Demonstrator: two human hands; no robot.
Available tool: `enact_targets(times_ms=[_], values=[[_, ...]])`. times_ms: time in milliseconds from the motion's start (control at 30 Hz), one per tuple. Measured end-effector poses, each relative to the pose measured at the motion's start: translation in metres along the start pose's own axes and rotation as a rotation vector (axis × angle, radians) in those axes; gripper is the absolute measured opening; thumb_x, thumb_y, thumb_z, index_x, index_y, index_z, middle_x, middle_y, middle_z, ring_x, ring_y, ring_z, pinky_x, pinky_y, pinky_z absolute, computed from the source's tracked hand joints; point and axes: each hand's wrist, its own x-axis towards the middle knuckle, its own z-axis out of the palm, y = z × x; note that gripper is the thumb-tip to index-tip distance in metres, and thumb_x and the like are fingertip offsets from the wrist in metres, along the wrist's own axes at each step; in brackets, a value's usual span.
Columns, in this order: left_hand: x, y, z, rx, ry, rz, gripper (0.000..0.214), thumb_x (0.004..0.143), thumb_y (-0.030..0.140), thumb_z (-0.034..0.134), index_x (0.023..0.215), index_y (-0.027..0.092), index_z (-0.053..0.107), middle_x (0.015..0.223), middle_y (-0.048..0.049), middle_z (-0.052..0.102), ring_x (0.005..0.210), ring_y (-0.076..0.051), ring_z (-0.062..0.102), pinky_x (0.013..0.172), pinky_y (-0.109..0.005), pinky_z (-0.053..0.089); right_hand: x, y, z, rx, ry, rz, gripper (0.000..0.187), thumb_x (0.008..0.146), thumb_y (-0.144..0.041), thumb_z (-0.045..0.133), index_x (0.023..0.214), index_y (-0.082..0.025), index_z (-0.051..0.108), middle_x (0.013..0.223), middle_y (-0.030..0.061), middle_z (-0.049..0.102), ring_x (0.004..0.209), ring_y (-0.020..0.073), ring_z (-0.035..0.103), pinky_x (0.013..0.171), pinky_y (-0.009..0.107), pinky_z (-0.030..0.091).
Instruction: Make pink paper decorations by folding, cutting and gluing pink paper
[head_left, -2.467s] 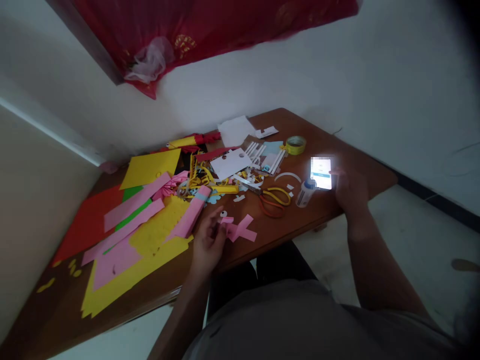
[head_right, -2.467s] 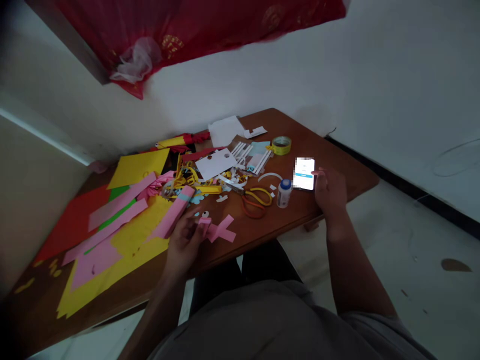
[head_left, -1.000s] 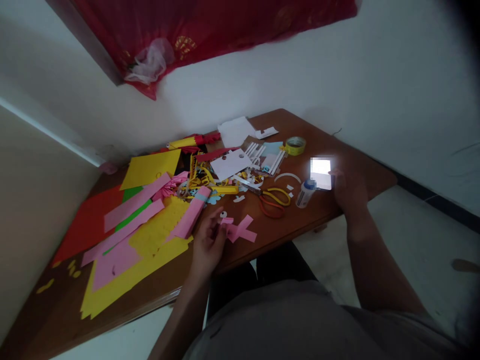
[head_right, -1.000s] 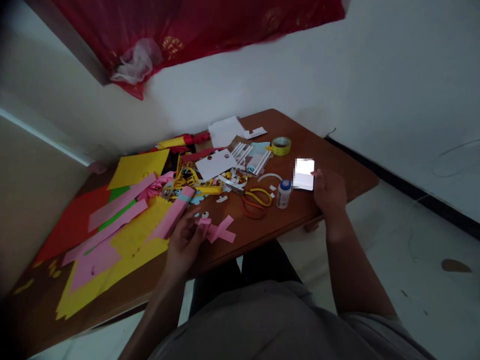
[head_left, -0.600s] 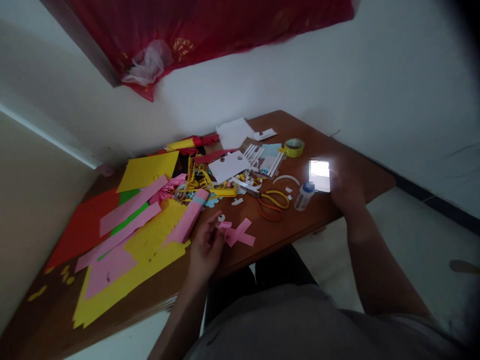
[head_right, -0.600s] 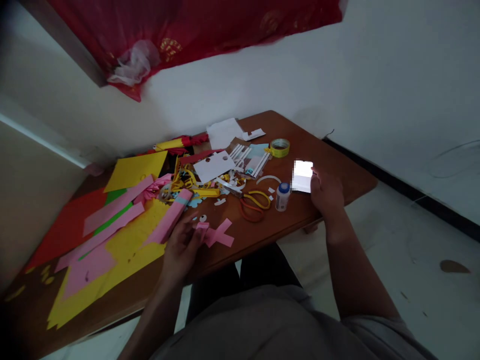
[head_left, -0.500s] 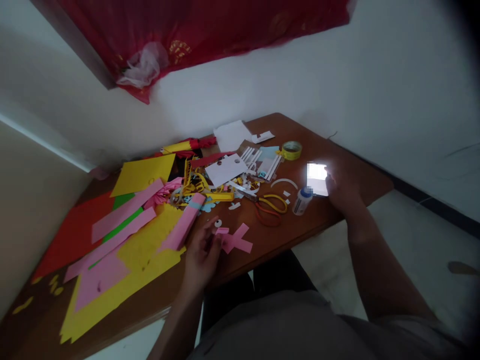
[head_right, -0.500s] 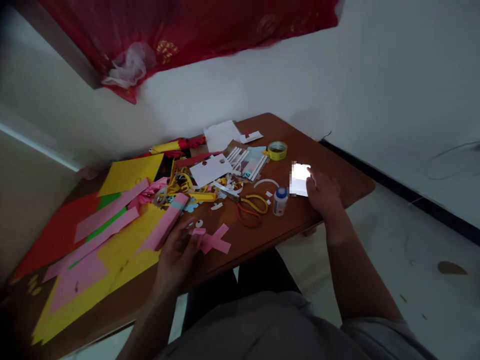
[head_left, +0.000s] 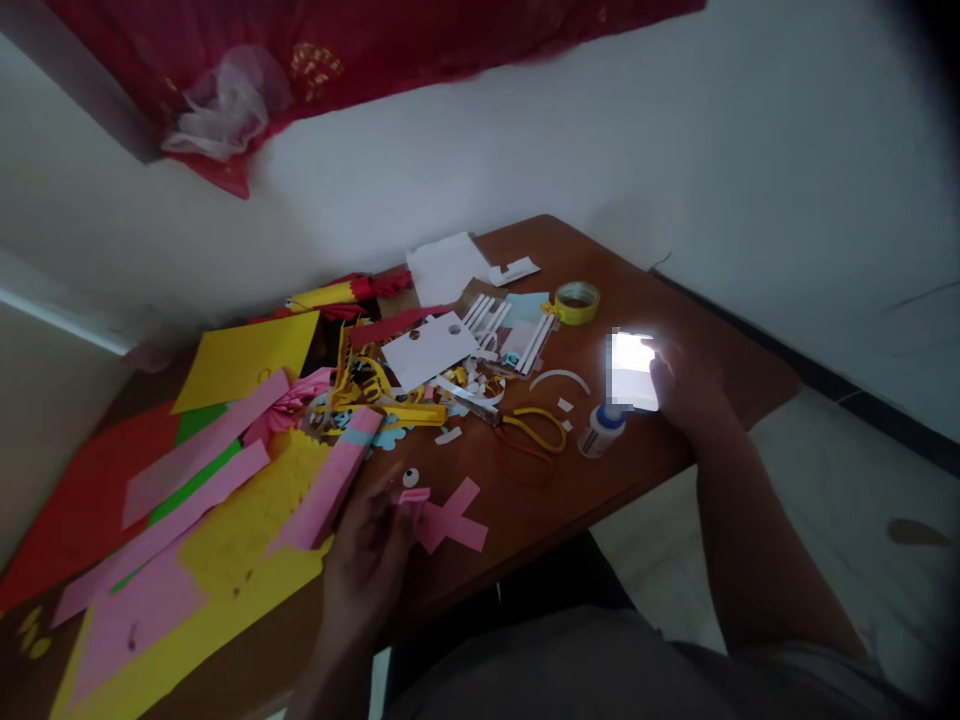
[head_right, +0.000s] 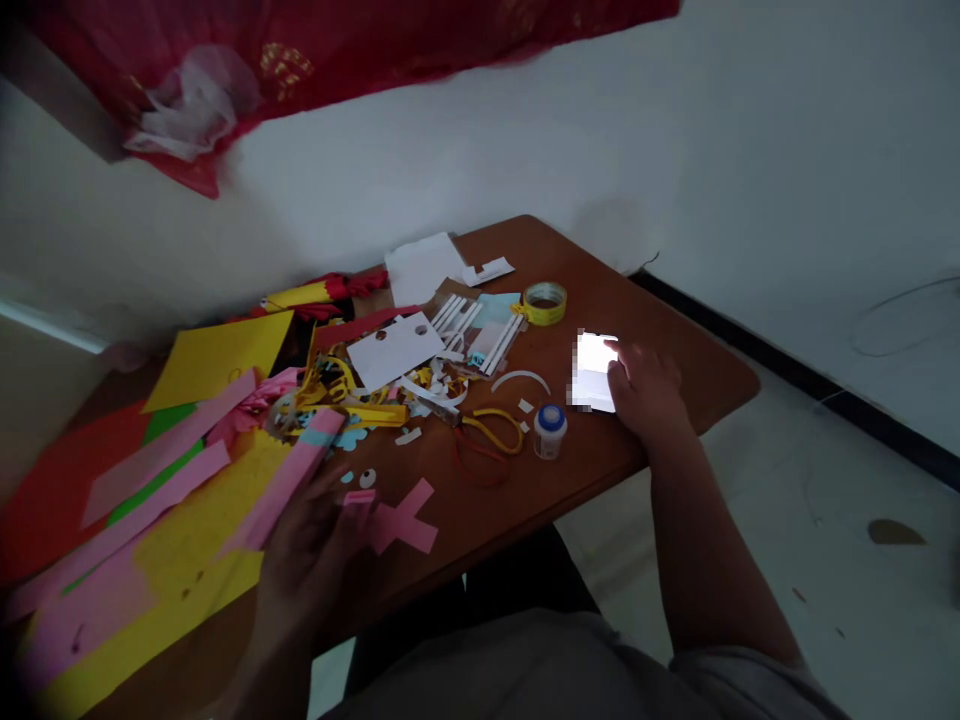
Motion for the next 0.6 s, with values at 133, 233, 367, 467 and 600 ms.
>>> enact_targets(times_ms=[133, 233, 367, 467, 600], values=[[0.0018, -0.0022, -0.001, 0.033, -0.001, 0.006, 0.069, 0.094, 0.069, 0.08, 0.148, 0.027, 0.071, 0.138, -0.0132, 0.08, 0.122, -0.033, 0.08, 0.102, -0.047, 0.07, -0.0036, -0.0061, -0.0039, 0.041, 0.002, 0.015, 0.061, 0.112, -0.045, 0.032, 0.164, -0.026, 0.059, 0.162, 0.0146, 0.063, 0.15, 0.037, 0.054, 0.131, 0.058, 0.032], [0.0022, -0.0026, -0.0019, 0.047, -0.011, -0.019, 0.073, 0.094, 0.07, 0.081, 0.152, 0.028, 0.069, 0.134, -0.0127, 0.082, 0.117, -0.033, 0.082, 0.095, -0.044, 0.072, -0.0059, -0.0092, -0.0061, 0.05, 0.008, 0.015, 0.062, 0.113, -0.046, 0.031, 0.163, -0.026, 0.061, 0.162, 0.0142, 0.064, 0.15, 0.0372, 0.054, 0.131, 0.059, 0.032], [0.0028, -0.0008, -0.0016, 0.068, 0.002, -0.005, 0.072, 0.093, 0.072, 0.08, 0.148, 0.026, 0.071, 0.138, -0.0129, 0.081, 0.116, -0.032, 0.082, 0.098, -0.044, 0.071, -0.0063, -0.0087, -0.0059, 0.04, 0.0, 0.025, 0.061, 0.113, -0.045, 0.033, 0.163, -0.027, 0.061, 0.162, 0.0143, 0.063, 0.152, 0.0378, 0.053, 0.13, 0.059, 0.034], [0.0033, -0.0005, -0.0007, 0.054, 0.001, -0.007, 0.072, 0.093, 0.072, 0.08, 0.148, 0.027, 0.071, 0.136, -0.0127, 0.081, 0.116, -0.032, 0.082, 0.1, -0.044, 0.07, -0.0053, -0.0062, -0.004, 0.038, -0.007, 0.03, 0.059, 0.112, -0.043, 0.035, 0.162, -0.028, 0.062, 0.163, 0.0147, 0.062, 0.151, 0.0384, 0.052, 0.13, 0.061, 0.033], [0.0029, -0.0015, -0.0003, 0.04, -0.012, 0.014, 0.07, 0.094, 0.07, 0.08, 0.149, 0.028, 0.07, 0.141, -0.0129, 0.079, 0.121, -0.033, 0.081, 0.106, -0.047, 0.068, -0.0042, -0.0044, -0.0026, 0.034, -0.003, 0.019, 0.059, 0.112, -0.042, 0.035, 0.162, -0.028, 0.062, 0.162, 0.015, 0.063, 0.149, 0.0382, 0.053, 0.129, 0.061, 0.032]])
